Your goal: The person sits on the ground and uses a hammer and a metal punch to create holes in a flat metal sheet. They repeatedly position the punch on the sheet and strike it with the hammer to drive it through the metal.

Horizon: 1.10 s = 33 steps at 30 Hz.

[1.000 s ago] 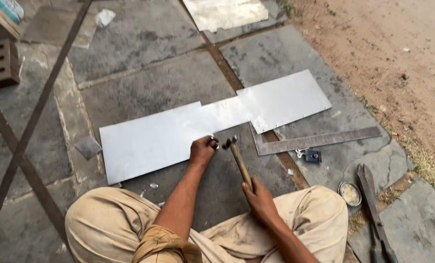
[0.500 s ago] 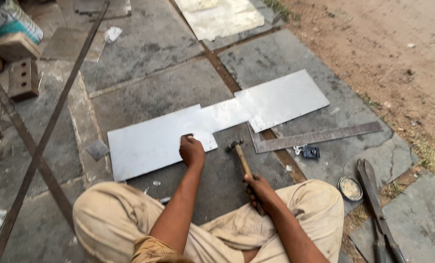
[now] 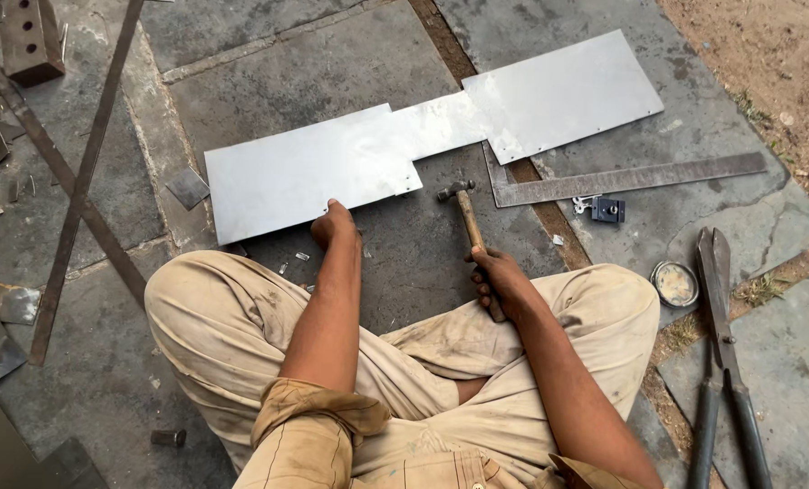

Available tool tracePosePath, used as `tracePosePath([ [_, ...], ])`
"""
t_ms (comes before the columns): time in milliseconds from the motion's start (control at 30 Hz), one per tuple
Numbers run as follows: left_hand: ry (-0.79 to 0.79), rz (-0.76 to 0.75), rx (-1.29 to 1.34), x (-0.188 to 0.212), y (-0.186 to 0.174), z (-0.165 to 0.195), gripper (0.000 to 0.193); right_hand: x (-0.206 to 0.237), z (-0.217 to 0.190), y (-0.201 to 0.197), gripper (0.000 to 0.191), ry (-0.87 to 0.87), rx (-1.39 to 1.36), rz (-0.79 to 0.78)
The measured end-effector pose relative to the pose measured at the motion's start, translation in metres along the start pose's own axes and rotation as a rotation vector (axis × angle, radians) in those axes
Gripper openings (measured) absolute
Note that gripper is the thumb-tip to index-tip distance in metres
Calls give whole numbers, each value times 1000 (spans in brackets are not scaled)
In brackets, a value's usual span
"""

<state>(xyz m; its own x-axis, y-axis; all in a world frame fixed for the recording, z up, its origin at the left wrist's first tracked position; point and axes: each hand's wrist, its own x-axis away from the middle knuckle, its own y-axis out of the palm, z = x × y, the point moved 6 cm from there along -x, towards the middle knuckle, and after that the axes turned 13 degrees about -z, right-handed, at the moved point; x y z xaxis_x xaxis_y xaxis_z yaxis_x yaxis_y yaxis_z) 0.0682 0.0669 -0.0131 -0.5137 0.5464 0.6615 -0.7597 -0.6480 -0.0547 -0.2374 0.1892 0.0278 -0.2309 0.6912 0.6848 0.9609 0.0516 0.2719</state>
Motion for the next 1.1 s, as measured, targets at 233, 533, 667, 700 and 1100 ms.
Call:
tracePosePath([
  [233,-148,-214,93,8,31,-29,29,10,-7,6,36,14,15,15],
  [533,-157,-133,3,13,42,-33,35,10,-8,6,35,-3,-2,4],
  [667,-153,-101,-72,8,44,-31,37,8,-7,5,35,4,0,8],
  [700,-155,-98,-85,8,44,-31,37,7,-7,5,35,4,-4,5],
  [1100,-168,-169,-517,18,38,-8,43,9,-8,6,35,2,-3,7],
])
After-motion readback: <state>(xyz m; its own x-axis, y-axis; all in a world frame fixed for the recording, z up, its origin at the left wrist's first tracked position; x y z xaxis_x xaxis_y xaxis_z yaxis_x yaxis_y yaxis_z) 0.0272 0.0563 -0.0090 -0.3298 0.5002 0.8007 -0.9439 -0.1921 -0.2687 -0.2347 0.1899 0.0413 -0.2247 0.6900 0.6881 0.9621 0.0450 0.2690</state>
